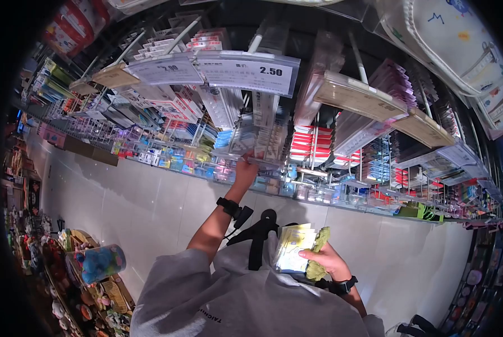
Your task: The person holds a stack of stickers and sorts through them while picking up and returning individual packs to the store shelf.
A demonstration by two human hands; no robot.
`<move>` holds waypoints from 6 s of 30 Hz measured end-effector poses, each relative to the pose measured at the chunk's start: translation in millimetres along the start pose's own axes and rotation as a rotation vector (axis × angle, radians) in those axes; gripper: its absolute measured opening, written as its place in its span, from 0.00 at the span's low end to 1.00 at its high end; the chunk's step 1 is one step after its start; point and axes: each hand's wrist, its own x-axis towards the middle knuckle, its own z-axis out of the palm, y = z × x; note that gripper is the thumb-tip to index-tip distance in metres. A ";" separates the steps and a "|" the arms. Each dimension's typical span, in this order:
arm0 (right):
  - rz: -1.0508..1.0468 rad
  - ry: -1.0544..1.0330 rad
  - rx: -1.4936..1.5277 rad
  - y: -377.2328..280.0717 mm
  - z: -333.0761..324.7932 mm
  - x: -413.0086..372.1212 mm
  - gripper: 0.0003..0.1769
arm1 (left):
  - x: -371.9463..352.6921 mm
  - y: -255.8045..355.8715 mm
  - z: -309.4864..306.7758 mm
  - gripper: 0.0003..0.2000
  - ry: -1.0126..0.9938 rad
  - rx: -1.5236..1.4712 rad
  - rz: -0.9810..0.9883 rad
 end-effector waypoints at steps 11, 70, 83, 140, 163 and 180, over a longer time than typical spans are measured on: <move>-0.164 0.223 0.170 -2.5 -23.5 3.7 0.24 | -28.3 -11.1 -9.3 0.15 0.142 0.766 0.398; -0.133 0.417 0.235 8.6 -29.8 24.5 0.20 | -12.9 -20.4 -21.1 0.11 0.039 0.154 -0.152; -0.201 0.375 0.214 4.0 -23.8 29.8 0.20 | -56.8 45.6 14.1 0.18 -0.725 -0.039 -0.630; -0.166 0.298 0.063 -17.4 -23.5 67.7 0.17 | -58.6 80.7 25.6 0.12 -0.758 0.123 -0.427; -0.134 0.384 0.065 -14.4 -44.5 48.2 0.19 | -2.5 -6.8 -36.3 0.11 -0.209 -0.015 -0.192; -0.149 0.347 0.048 -25.1 -46.9 47.9 0.20 | -9.6 25.8 -38.3 0.13 -0.531 0.822 -0.151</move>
